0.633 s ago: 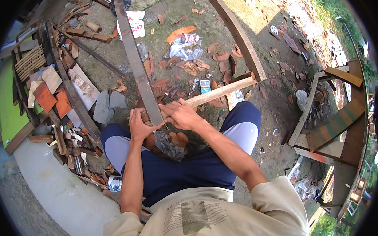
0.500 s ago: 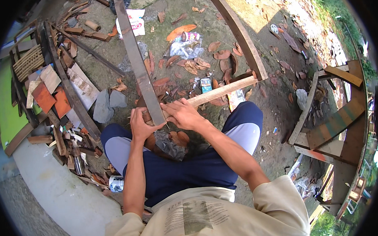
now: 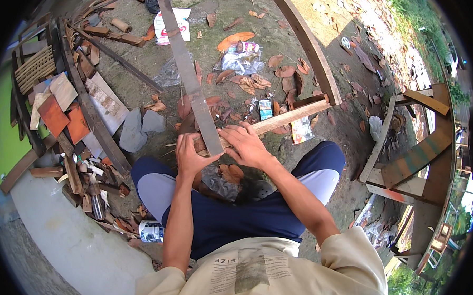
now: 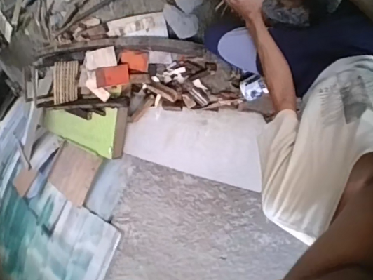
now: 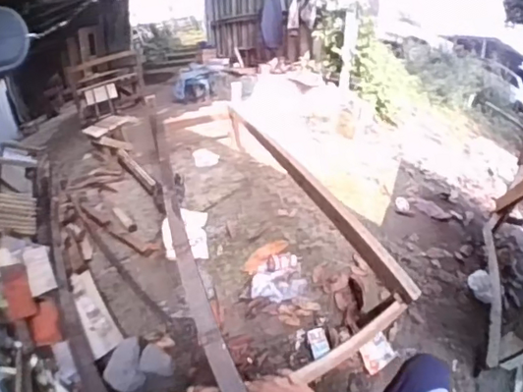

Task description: The person assembles a rectangular wooden frame by aligning two long planks with two shorter cross pieces. They then use a hammer and nails to fasten the joints together.

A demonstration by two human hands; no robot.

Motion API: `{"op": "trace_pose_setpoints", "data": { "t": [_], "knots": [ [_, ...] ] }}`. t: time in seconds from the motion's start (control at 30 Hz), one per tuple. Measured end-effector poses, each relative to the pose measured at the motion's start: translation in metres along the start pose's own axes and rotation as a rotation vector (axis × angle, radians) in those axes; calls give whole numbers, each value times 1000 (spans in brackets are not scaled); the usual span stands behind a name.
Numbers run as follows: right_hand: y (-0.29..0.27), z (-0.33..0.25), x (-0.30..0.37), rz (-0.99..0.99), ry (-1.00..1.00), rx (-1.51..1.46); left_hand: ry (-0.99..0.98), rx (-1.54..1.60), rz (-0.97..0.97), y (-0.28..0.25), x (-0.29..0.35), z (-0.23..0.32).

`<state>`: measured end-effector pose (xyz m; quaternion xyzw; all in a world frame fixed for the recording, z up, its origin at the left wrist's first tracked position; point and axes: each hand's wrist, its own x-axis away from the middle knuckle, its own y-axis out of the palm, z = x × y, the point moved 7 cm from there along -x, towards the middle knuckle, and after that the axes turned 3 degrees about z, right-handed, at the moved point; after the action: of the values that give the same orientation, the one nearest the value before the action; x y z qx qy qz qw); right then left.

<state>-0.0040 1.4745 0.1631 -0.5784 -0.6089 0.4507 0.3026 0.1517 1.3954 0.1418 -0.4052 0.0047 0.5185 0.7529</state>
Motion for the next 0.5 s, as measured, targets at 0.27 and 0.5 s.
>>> {"op": "trace_pose_setpoints", "data": {
  "t": [0.27, 0.5],
  "knots": [
    [-1, 11, -17, 37, 262, -401, -48, 253, 48, -3, 7, -13],
    [19, 11, -41, -272, 580, -394, -235, 661, 236, 5, 17, -34]
  ]
}}
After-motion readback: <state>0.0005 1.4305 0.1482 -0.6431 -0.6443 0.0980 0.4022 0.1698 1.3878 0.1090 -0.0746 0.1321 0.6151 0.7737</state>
